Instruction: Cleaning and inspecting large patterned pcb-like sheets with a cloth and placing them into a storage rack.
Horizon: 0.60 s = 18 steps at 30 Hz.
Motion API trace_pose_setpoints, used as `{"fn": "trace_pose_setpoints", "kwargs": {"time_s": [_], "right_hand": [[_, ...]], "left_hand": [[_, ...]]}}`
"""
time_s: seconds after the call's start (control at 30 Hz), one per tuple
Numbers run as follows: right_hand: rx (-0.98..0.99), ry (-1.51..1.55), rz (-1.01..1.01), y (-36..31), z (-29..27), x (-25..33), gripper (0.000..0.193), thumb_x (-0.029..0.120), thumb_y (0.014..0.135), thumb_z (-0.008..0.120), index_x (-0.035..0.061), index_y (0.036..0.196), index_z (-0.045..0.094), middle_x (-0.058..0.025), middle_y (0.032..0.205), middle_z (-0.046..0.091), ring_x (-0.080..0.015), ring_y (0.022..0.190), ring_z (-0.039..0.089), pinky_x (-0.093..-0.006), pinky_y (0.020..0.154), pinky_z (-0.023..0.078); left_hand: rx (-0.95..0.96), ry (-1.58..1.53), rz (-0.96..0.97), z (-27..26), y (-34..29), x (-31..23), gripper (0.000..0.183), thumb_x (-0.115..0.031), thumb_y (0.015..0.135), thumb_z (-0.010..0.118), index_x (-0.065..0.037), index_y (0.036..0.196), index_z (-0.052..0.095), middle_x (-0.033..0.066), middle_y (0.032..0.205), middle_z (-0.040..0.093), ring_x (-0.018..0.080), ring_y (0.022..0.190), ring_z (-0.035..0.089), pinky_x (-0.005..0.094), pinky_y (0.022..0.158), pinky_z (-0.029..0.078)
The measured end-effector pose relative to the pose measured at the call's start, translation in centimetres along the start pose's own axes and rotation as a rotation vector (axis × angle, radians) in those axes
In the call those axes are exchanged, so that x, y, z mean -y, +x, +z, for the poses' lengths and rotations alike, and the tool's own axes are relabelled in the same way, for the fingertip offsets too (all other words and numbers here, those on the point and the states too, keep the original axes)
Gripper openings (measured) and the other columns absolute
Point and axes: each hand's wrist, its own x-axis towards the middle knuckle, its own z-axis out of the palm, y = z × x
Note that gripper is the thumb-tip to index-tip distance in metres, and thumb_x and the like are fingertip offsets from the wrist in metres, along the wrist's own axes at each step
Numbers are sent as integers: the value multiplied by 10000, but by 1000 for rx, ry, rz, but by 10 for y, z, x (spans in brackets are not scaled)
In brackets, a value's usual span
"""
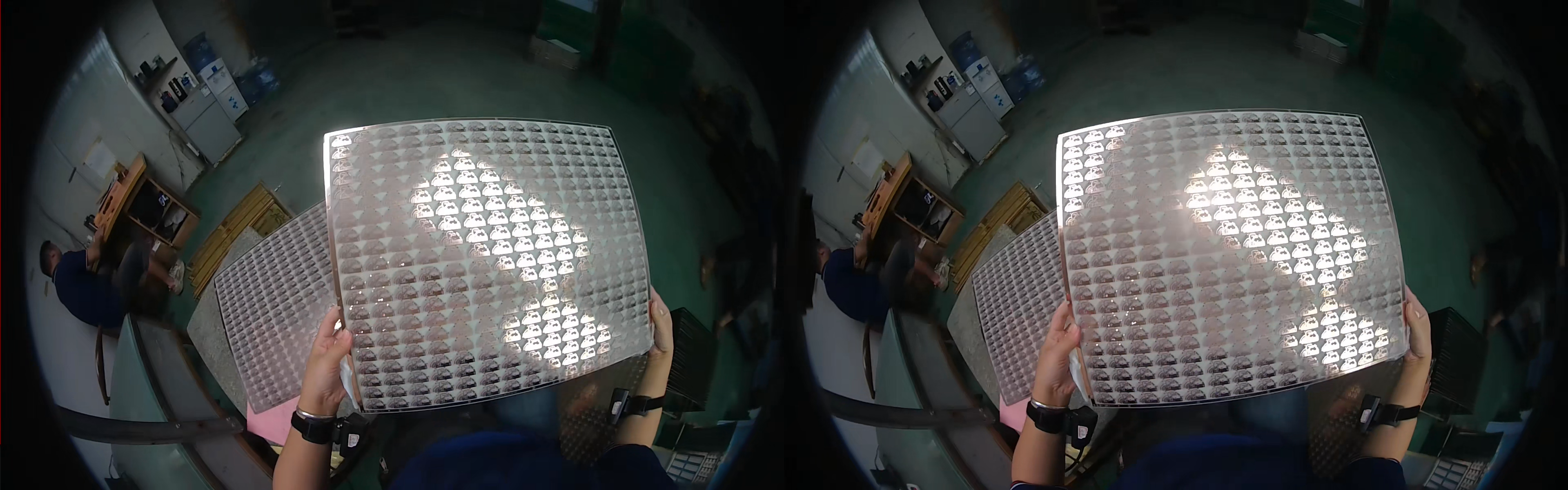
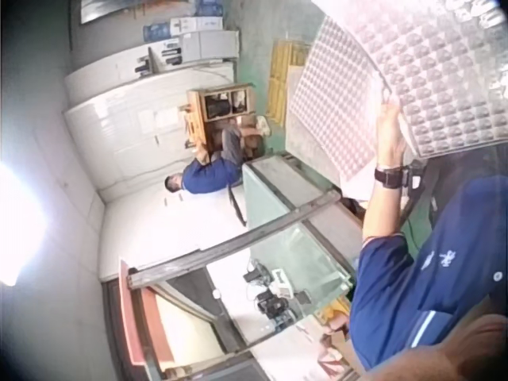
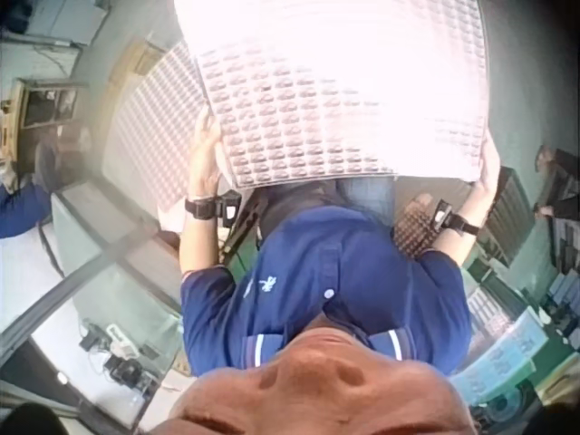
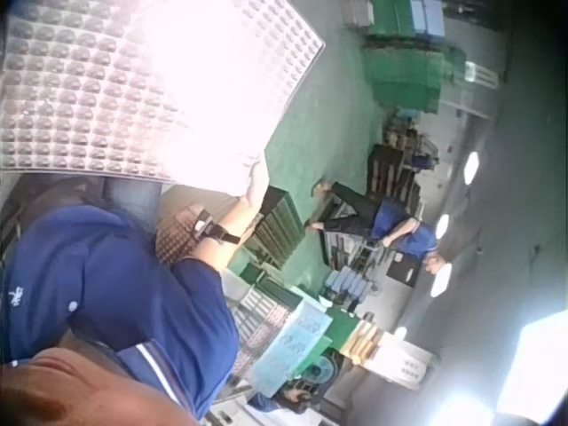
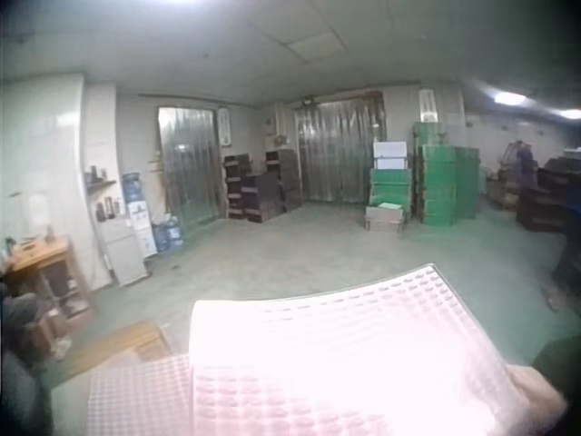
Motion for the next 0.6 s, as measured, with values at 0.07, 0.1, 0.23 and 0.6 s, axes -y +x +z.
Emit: {"fn": "trace_pose_setpoints", "kwargs": {"time_s": [0.07,0.1,0.23,0.6], "right_hand": [[-46,14,17,-3,0,-5,581,253,860,581,-46,1308,365,-114,1243,510,-184,1085,526,-290,932,404],[-92,33,41,-4,3,-5,591,228,840,613,-46,1305,372,-108,1235,518,-167,1082,526,-276,923,406],[-134,23,71,-10,26,4,594,243,828,628,-40,1296,395,-105,1211,537,-157,1064,534,-273,906,411],[-46,113,122,-1,56,11,616,282,771,699,-37,1245,468,-88,1115,593,-132,1000,547,-266,877,409]], "left_hand": [[-56,96,59,-12,-1,6,593,-179,833,622,-33,1327,328,103,1224,498,188,1077,517,320,903,440],[-44,92,61,-13,-2,7,593,-179,833,622,-33,1327,328,103,1224,498,188,1077,517,320,903,440],[-37,138,139,-17,1,9,608,-188,826,631,-30,1332,331,93,1229,499,179,1090,503,312,919,422],[-279,286,395,-43,-2,4,578,-170,855,579,32,1325,311,112,1280,452,193,1124,471,310,955,366]]}}
